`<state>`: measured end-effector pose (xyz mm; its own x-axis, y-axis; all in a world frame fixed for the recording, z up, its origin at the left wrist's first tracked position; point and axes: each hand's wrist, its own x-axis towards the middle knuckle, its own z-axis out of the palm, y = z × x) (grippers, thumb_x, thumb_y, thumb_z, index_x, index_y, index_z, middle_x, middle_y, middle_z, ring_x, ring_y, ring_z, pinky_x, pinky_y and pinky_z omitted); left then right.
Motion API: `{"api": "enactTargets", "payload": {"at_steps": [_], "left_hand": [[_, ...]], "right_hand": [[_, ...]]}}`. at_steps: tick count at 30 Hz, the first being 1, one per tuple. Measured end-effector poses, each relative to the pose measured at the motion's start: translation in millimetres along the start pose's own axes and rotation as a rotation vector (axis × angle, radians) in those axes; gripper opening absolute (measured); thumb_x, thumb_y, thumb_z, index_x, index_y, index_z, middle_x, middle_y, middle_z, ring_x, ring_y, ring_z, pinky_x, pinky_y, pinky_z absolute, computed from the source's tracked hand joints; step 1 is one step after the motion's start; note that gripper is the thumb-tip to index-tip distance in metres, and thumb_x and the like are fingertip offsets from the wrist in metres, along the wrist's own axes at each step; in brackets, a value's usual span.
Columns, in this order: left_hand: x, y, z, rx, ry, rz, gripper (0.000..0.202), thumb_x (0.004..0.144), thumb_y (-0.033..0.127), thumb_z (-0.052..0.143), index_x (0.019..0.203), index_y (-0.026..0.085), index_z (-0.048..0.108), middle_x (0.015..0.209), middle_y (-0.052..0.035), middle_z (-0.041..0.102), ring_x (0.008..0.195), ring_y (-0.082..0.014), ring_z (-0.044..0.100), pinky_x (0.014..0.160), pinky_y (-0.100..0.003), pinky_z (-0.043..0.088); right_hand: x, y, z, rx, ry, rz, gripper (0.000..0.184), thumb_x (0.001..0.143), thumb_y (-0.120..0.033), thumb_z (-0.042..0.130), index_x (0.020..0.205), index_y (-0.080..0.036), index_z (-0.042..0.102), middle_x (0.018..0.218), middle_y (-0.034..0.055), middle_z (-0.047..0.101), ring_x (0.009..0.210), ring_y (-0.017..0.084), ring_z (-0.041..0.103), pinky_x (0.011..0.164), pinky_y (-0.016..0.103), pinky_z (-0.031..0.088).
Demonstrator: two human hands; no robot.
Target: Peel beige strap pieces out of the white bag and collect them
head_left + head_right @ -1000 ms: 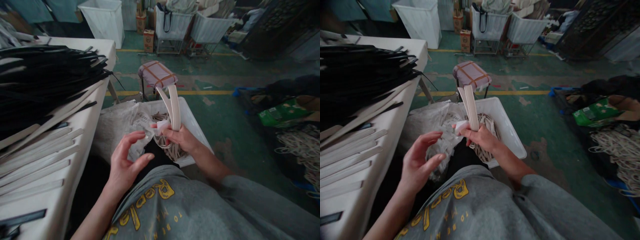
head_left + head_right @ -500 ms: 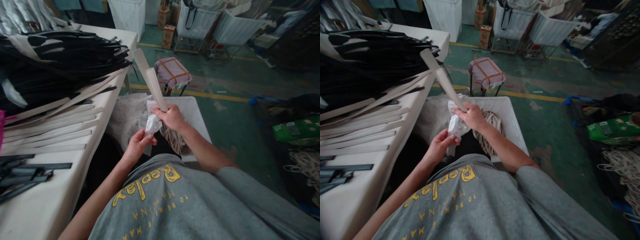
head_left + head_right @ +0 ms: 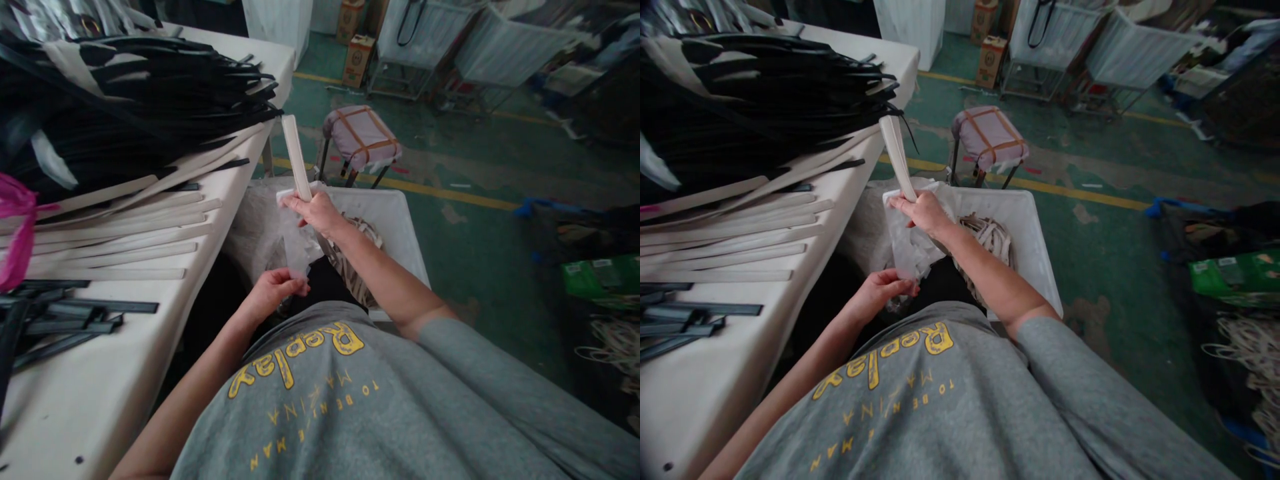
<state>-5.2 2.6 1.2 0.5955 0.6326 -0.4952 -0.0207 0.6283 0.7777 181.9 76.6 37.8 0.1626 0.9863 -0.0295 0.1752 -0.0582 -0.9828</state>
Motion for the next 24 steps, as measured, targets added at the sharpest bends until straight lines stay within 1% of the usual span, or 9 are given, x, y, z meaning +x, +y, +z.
{"api": "enactTargets", "payload": {"at_steps": [3,6,8,11,13,16,18,19,24], "left_hand": [[11.5,2.8,-2.8,-0.018,0.03,-0.011,0.018,0.065,0.025,0.089,0.071,0.013,0.076,0.073,-0.0122,0.076,0.064,-0.0177,0.069,0.065,-0.024,0.055],[23.5,6.2,-5.7,-0.177,0.093,0.004,0.027,0.061,0.03,0.091,0.071,0.013,0.073,0.073,-0.0108,0.075,0.065,-0.0189,0.07,0.068,-0.029,0.057],[30.4,9.6,-6.9,-0.285,0.138,0.037,0.03,0.059,0.03,0.092,0.068,0.013,0.07,0.069,-0.0072,0.072,0.062,-0.016,0.068,0.068,-0.028,0.057],[39.0,14.5,-6.9,-0.436,0.186,0.08,0.032,0.06,0.028,0.092,0.066,0.015,0.062,0.062,0.0,0.066,0.057,-0.01,0.063,0.067,-0.024,0.056],[44.2,16.5,-5.9,-0.53,0.23,0.053,0.031,0.065,0.026,0.089,0.069,0.016,0.06,0.063,0.0019,0.066,0.057,-0.0092,0.063,0.066,-0.023,0.056],[51.7,16.6,-3.5,-0.606,0.304,-0.019,0.024,0.075,0.026,0.083,0.077,0.017,0.061,0.069,0.0009,0.068,0.06,-0.01,0.067,0.068,-0.024,0.057],[55.6,15.4,-1.4,-0.615,0.319,-0.038,0.021,0.08,0.027,0.079,0.081,0.016,0.062,0.07,0.0004,0.068,0.061,-0.0099,0.068,0.069,-0.024,0.057],[57.0,14.7,-0.2,-0.615,0.317,-0.038,0.02,0.081,0.028,0.079,0.082,0.016,0.063,0.07,0.0003,0.068,0.061,-0.0099,0.068,0.069,-0.024,0.057],[58.6,12.9,5.7,-0.626,0.327,-0.017,0.019,0.082,0.028,0.078,0.083,0.016,0.063,0.074,-0.0005,0.07,0.065,-0.0105,0.069,0.068,-0.023,0.055]], "right_hand": [[-4.6,8.3,-2.4,0.01,-0.04,0.079,0.047,0.093,-0.058,0.053,0.098,-0.014,0.07,0.077,0.0015,0.065,0.049,0.007,0.046,0.039,0.017,0.042],[-23.9,17.7,-17.1,0.074,-0.096,0.093,0.056,0.096,-0.067,0.04,0.106,-0.016,0.061,0.084,0.0028,0.069,0.04,0.004,0.039,0.038,0.019,0.039],[-46.2,23.2,-29.2,0.114,-0.15,0.096,0.056,0.094,-0.07,0.04,0.104,-0.017,0.056,0.083,0.0028,0.069,0.037,0.004,0.038,0.038,0.02,0.038],[-88.3,29.1,-43.8,0.114,-0.206,0.126,0.05,0.093,-0.068,0.047,0.102,-0.018,0.053,0.084,0.0028,0.069,0.039,0.005,0.044,0.04,0.021,0.039],[-116.0,31.3,-49.2,0.103,-0.213,0.147,0.049,0.094,-0.066,0.046,0.103,-0.019,0.053,0.086,0.0036,0.069,0.04,0.005,0.046,0.04,0.021,0.038],[-146.7,31.2,-50.4,0.084,-0.2,0.191,0.055,0.095,-0.07,0.036,0.102,-0.019,0.054,0.078,0.0027,0.067,0.039,0.007,0.043,0.039,0.022,0.034],[-157.0,29.7,-47.5,0.05,-0.2,0.217,0.057,0.096,-0.07,0.031,0.099,-0.019,0.055,0.072,0.0014,0.064,0.039,0.007,0.042,0.04,0.022,0.033],[-159.2,29.0,-45.3,0.021,-0.206,0.224,0.055,0.097,-0.068,0.031,0.097,-0.019,0.055,0.07,0.0008,0.064,0.04,0.008,0.043,0.041,0.022,0.033],[-153.8,30.4,-31.4,-0.172,-0.242,0.217,0.04,0.101,-0.05,0.038,0.082,-0.019,0.055,0.074,0.0002,0.065,0.045,0.008,0.051,0.046,0.021,0.04]]}}
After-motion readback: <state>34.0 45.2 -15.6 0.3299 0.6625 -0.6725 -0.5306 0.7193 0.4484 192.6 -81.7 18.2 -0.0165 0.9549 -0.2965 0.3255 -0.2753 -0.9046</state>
